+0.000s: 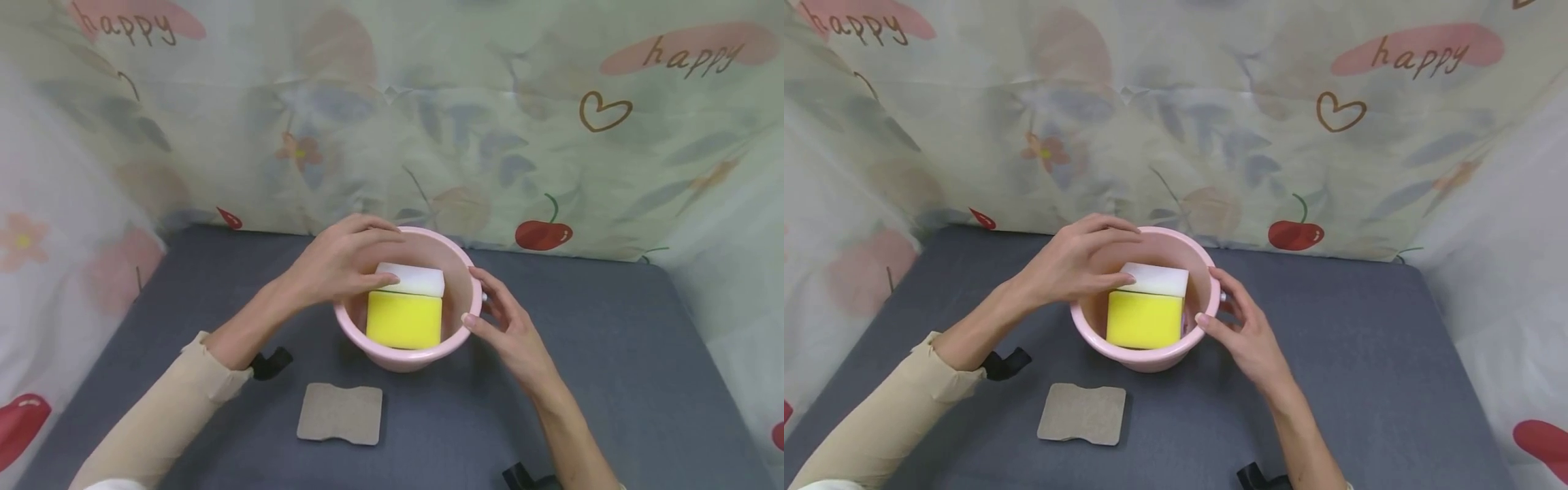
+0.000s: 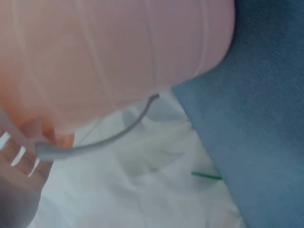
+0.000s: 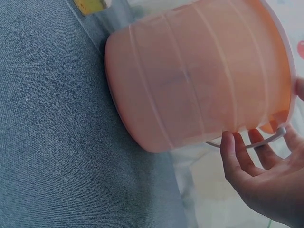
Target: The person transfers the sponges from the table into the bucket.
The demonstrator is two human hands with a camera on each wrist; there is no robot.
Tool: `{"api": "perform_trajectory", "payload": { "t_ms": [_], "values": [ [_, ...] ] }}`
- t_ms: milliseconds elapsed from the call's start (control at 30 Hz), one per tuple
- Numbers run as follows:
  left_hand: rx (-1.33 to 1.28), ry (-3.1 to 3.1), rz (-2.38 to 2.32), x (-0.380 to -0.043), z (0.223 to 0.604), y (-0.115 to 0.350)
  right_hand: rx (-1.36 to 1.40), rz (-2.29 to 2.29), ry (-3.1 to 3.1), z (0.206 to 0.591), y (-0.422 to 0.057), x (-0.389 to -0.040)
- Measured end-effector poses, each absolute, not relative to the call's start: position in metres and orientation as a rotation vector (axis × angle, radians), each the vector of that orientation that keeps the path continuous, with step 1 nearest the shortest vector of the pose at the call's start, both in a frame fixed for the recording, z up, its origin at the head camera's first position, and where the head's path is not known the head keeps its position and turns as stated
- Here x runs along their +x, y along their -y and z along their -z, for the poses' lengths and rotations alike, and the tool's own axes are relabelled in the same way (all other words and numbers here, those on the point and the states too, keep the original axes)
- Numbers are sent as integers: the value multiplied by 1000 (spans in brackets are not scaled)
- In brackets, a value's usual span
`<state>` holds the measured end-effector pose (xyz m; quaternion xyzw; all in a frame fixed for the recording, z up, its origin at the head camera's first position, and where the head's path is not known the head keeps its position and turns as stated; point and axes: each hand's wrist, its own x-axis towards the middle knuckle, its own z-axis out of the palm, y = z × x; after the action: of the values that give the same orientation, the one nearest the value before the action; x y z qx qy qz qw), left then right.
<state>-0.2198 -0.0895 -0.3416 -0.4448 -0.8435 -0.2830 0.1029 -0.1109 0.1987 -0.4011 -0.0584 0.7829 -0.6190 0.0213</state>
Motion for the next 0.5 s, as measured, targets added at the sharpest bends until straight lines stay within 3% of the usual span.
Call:
{"api": "perform_trajectory", "payload": {
  "t_ms": [500],
  "values": [
    [-1161,2383,923,-201,345,135,-188,1924,-2433,403,-199,-112]
  ]
}}
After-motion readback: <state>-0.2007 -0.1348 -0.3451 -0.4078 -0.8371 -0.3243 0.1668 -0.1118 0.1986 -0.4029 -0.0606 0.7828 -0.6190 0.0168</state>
